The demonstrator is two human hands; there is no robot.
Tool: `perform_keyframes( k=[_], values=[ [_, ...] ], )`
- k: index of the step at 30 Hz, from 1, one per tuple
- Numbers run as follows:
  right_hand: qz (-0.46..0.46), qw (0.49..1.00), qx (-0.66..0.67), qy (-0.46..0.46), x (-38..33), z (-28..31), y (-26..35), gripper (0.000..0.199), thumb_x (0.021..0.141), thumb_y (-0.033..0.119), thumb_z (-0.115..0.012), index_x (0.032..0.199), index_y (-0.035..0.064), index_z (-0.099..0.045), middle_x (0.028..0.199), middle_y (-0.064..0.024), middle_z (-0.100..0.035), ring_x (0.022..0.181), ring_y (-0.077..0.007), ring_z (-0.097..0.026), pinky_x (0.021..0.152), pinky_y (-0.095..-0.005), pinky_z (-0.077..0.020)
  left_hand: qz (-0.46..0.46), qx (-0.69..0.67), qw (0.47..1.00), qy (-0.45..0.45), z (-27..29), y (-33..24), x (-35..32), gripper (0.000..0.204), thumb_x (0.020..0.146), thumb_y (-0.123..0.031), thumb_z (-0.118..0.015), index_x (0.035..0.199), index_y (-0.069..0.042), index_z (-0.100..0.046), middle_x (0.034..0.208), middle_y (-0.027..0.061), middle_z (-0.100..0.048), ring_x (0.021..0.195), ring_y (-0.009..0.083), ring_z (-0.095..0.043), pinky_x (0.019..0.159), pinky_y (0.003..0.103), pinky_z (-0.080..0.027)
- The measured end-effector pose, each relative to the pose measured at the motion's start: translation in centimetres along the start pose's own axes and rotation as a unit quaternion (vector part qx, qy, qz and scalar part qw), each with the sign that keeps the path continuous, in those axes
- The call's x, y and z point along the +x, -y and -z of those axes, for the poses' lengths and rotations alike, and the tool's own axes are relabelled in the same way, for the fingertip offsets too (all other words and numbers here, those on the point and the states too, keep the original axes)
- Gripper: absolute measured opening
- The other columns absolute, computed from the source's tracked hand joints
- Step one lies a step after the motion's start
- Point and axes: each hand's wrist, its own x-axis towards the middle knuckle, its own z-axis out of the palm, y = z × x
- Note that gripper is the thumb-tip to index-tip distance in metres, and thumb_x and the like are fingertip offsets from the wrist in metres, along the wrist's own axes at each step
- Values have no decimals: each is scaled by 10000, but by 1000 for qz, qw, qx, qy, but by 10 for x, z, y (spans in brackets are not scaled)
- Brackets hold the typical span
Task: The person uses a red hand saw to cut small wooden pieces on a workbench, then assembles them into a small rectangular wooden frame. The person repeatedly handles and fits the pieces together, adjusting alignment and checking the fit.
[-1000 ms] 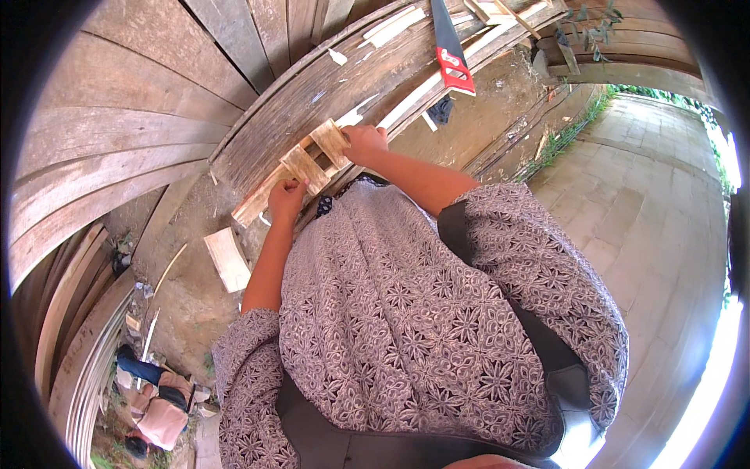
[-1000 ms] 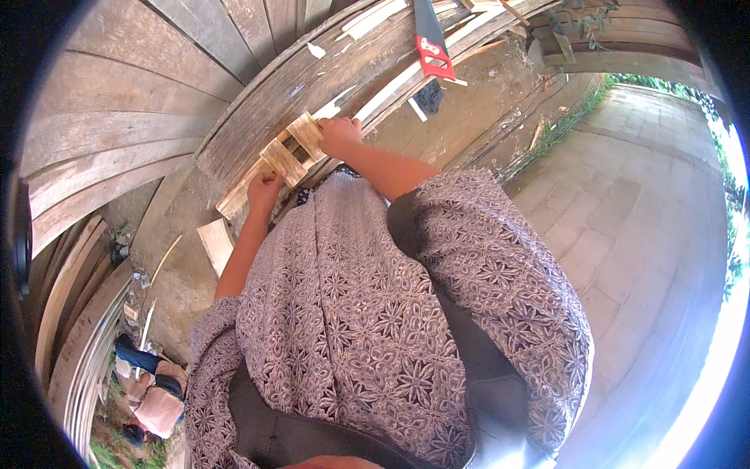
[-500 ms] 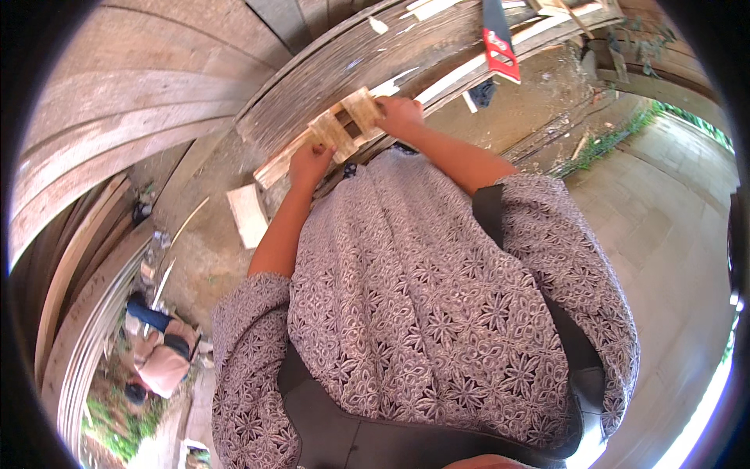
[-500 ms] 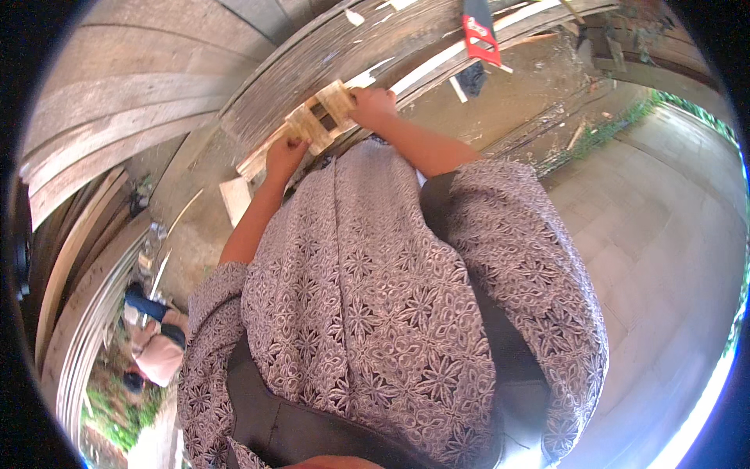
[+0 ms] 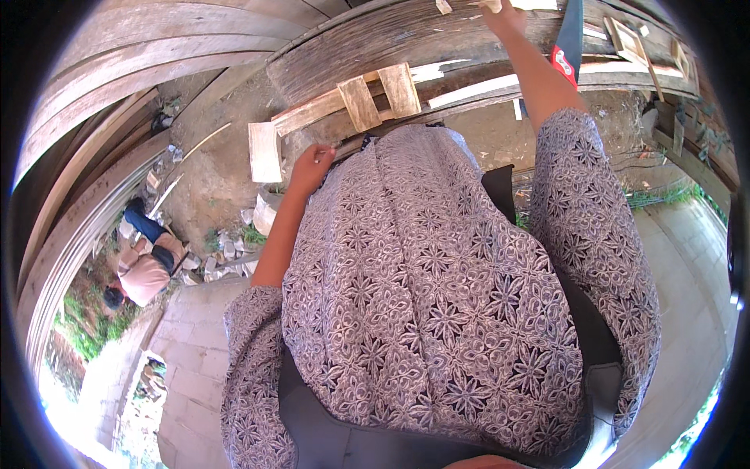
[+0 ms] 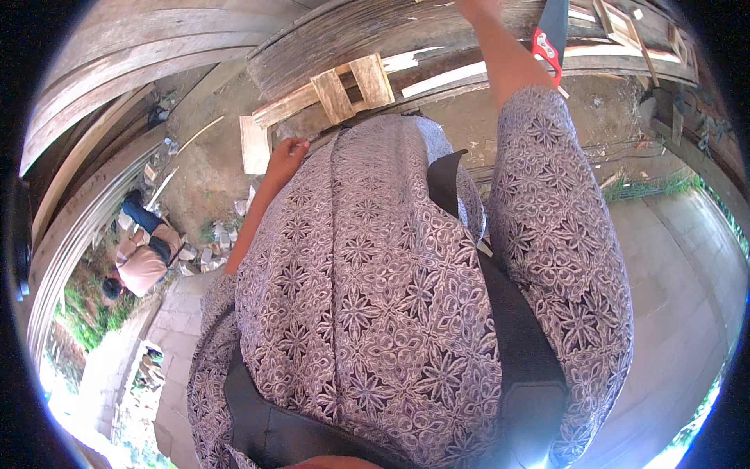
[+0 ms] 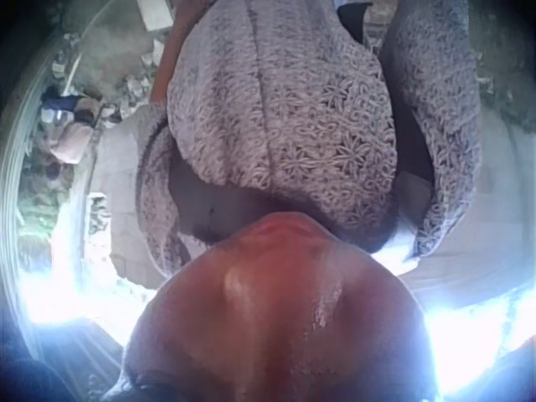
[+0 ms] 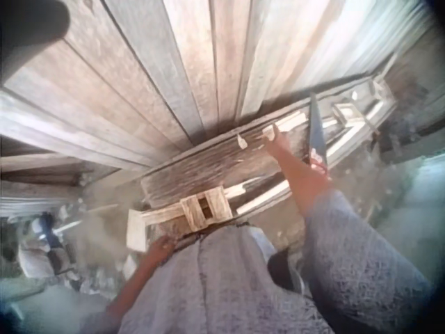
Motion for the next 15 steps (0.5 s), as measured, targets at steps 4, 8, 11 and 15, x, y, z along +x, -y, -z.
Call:
perform_keyframes(
  k=[4, 8, 11, 15],
  values=[
    [-11, 996, 47, 77, 13, 2, 14, 616, 874, 387, -674, 1424, 160, -516, 1210, -274, -624, 1158, -423, -594, 1007, -483, -472, 15, -60, 998, 28, -20, 49, -29, 421, 908, -375, -718, 1126, -20, -657, 1061, 143, -723, 1003, 255, -701, 840, 374, -543],
    [-3, 993, -116, 11, 27, -17, 11, 599, 807, 610, -679, 1237, 193, -689, 1149, -104, -719, 1097, -312, -663, 924, -412, -535, -4, -76, 997, 9, -22, 69, -41, 404, 905, -343, -728, 1125, -14, -649, 1063, 146, -722, 995, 263, -706, 826, 375, -551],
    [-58, 997, -40, 23, 34, -23, 1, 585, 770, 592, -716, 1189, 184, -712, 1137, -114, -723, 1088, -313, -669, 941, -404, -527, -23, -42, 999, -4, -19, 62, -37, 391, 901, -326, -730, 1123, -15, -648, 1052, 150, -721, 954, 271, -712, 804, 373, -553],
    [-89, 995, -8, 49, 55, -32, -26, 572, 745, 567, -744, 1144, 158, -727, 1139, -121, -724, 1086, -309, -673, 944, -391, -528, -39, -16, 999, -18, -4, 8, -13, 369, 913, -314, -699, 1137, -26, -645, 1015, 148, -724, 847, 272, -706, 763, 372, -547]
  ],
)
